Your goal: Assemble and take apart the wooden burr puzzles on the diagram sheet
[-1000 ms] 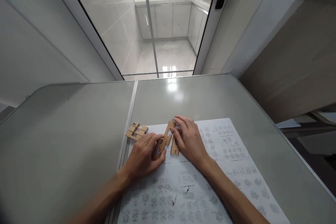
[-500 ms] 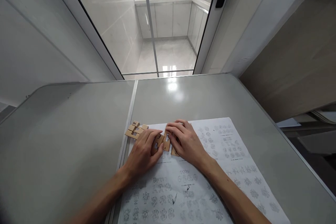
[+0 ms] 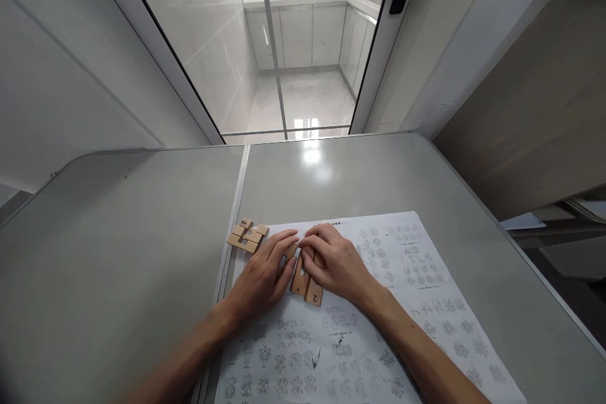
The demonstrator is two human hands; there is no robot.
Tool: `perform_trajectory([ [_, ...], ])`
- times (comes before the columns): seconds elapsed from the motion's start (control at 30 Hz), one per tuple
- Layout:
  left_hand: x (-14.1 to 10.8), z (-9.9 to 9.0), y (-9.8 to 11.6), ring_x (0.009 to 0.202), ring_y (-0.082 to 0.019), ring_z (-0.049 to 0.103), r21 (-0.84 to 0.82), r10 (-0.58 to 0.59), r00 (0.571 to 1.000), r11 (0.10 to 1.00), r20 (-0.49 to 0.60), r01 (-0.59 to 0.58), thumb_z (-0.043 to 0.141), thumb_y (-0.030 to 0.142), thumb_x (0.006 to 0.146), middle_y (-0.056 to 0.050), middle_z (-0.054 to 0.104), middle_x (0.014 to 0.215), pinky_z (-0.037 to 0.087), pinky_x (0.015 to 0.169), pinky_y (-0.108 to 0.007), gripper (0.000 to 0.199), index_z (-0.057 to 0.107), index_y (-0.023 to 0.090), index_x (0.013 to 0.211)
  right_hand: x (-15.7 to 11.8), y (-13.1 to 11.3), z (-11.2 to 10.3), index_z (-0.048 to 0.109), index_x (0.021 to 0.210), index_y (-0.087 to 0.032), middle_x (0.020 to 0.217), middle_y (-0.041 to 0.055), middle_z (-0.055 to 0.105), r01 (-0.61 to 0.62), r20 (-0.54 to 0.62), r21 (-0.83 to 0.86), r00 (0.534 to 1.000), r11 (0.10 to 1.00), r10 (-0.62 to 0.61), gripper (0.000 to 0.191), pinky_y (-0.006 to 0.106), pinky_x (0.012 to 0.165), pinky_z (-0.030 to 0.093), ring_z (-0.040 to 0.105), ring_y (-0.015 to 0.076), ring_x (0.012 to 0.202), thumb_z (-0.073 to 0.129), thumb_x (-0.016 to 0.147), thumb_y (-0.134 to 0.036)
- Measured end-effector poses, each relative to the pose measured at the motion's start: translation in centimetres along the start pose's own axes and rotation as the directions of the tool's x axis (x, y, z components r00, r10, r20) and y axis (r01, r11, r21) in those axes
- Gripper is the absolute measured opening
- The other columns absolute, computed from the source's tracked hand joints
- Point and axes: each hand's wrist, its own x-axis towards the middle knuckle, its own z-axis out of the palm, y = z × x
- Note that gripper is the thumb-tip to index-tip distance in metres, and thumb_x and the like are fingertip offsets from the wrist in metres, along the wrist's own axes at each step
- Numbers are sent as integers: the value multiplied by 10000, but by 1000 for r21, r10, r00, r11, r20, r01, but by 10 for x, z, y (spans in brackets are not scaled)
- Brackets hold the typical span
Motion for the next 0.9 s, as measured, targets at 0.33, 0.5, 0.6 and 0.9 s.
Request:
perform_trajectory([
  [0.33,1,-10,10,1439,-358,542,-56,28,993,998,112,-22,819,420,860,-194,565,1519,508,1172,-540,837,390,212,1548,0,-1,3,674,1044,-231,1021,77,736,-272,-62,277,952,922,299,145,342,661,564,689,228,818,532,1046,-260],
  [0.5,0,-9,20,1514,-404,440,2,104,969,994,222,-108,798,691,791,-195,542,1564,351,1281,-617,980,442,176,1544,2,1,5,671,985,-215,961,71,737,-365,-112,376,894,852,433,215,330,716,572,703,234,841,556,1055,-382],
  [0.6,0,-7,26,1539,-394,399,32,96,956,994,277,-109,798,638,795,-152,523,1584,265,1327,-612,849,542,204,1478,3,3,6,665,985,-216,944,67,736,-363,-120,420,886,831,448,233,328,741,576,704,233,844,562,1050,-414],
  [0.9,-13,-21,30,1416,-327,506,-4,197,923,978,331,-207,680,261,879,-135,613,1429,330,1304,-572,530,595,204,1399,3,2,7,658,959,-219,948,66,737,-358,-108,381,898,852,426,206,337,723,546,696,231,826,537,1037,-366],
])
